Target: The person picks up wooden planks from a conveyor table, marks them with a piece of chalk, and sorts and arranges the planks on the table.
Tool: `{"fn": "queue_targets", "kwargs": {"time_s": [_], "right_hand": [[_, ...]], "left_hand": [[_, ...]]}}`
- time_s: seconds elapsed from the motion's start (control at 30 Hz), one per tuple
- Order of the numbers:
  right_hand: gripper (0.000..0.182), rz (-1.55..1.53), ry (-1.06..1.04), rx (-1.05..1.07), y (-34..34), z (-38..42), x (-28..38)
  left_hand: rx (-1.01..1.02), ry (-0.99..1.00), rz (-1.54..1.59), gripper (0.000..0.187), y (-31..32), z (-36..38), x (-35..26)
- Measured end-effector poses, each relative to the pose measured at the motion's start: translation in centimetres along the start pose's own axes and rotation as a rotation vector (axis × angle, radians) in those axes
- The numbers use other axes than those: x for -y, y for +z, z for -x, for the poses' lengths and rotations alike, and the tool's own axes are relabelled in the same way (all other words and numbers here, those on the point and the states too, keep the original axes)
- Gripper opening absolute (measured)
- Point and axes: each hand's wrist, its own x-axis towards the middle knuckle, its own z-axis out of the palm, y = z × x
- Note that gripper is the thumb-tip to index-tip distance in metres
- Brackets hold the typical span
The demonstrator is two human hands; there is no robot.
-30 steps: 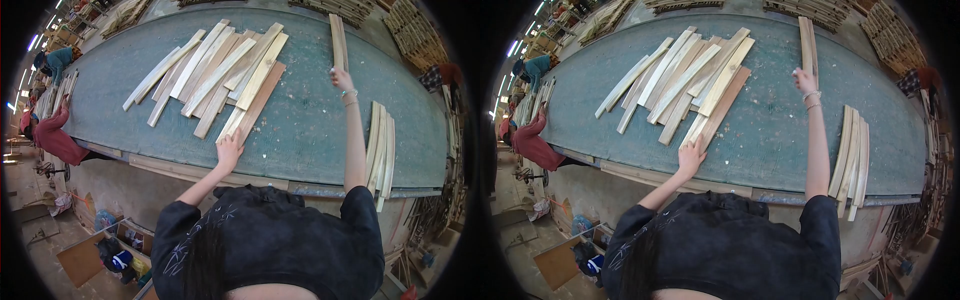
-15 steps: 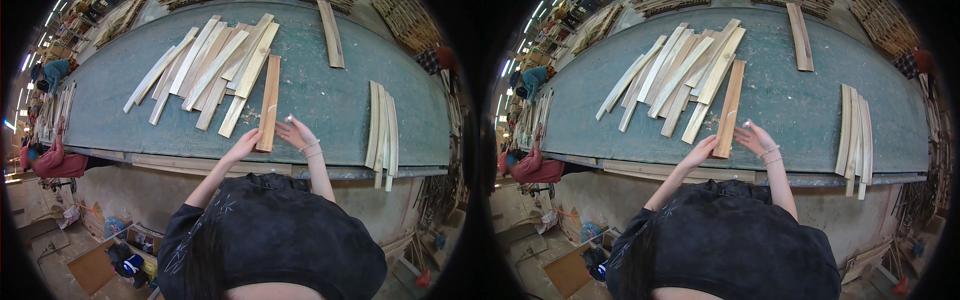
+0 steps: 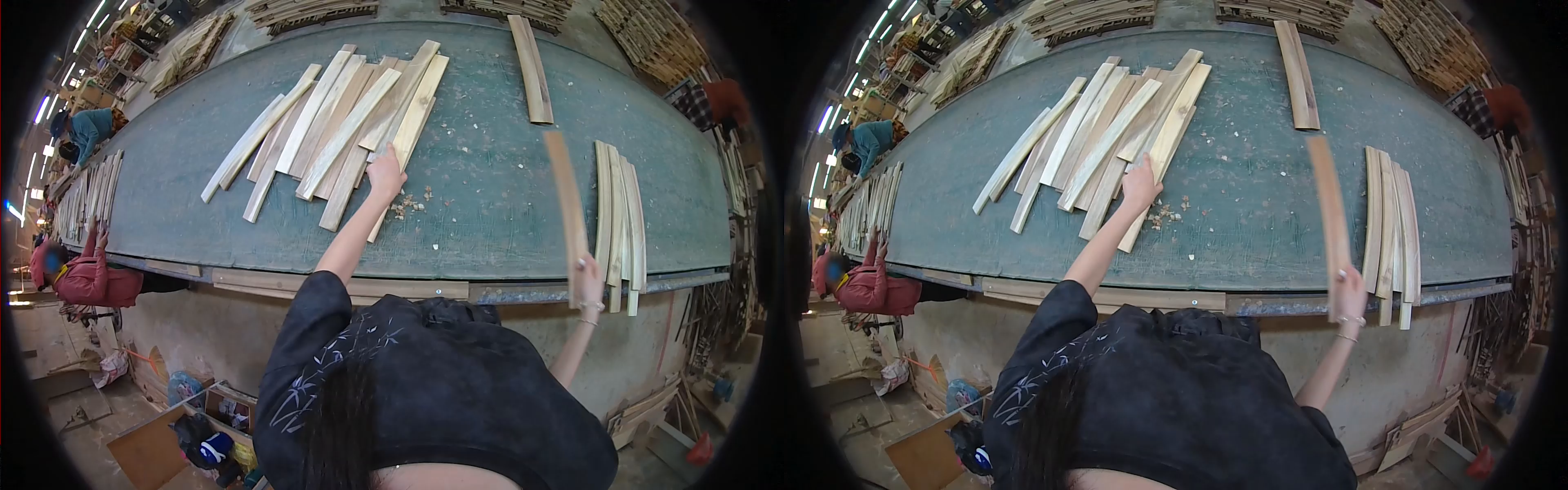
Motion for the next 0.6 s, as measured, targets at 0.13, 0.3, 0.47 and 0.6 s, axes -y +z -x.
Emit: {"fn": "queue_targets", "kwargs": {"time_s": [0.13, 0.3, 0.47, 0.6], "right_hand": [[0.031, 0.143, -0.062, -0.127, -3.9, -1.8, -1.4], [0.023, -0.377, -0.055, 0.189, 7.9, 0.2, 5.6], [0.013, -0.488, -0.16, 0.543, 17.1, 2.4, 9.2], [0.01, -0.53, -0.166, 0.607, 20.9, 3.1, 11.3]], "left_hand": [[0.13, 0.005, 0.218, 0.049, -2.4, 1.5, 0.2], [0.032, -0.013, 0.268, 0.049, -5.2, 6.2, -0.6], [1.148, -0.055, 2.338, 0.05, -8.8, 11.8, -0.1], [1.029, -0.245, 2.218, 0.056, -4.4, 13.2, -1.1]]}}
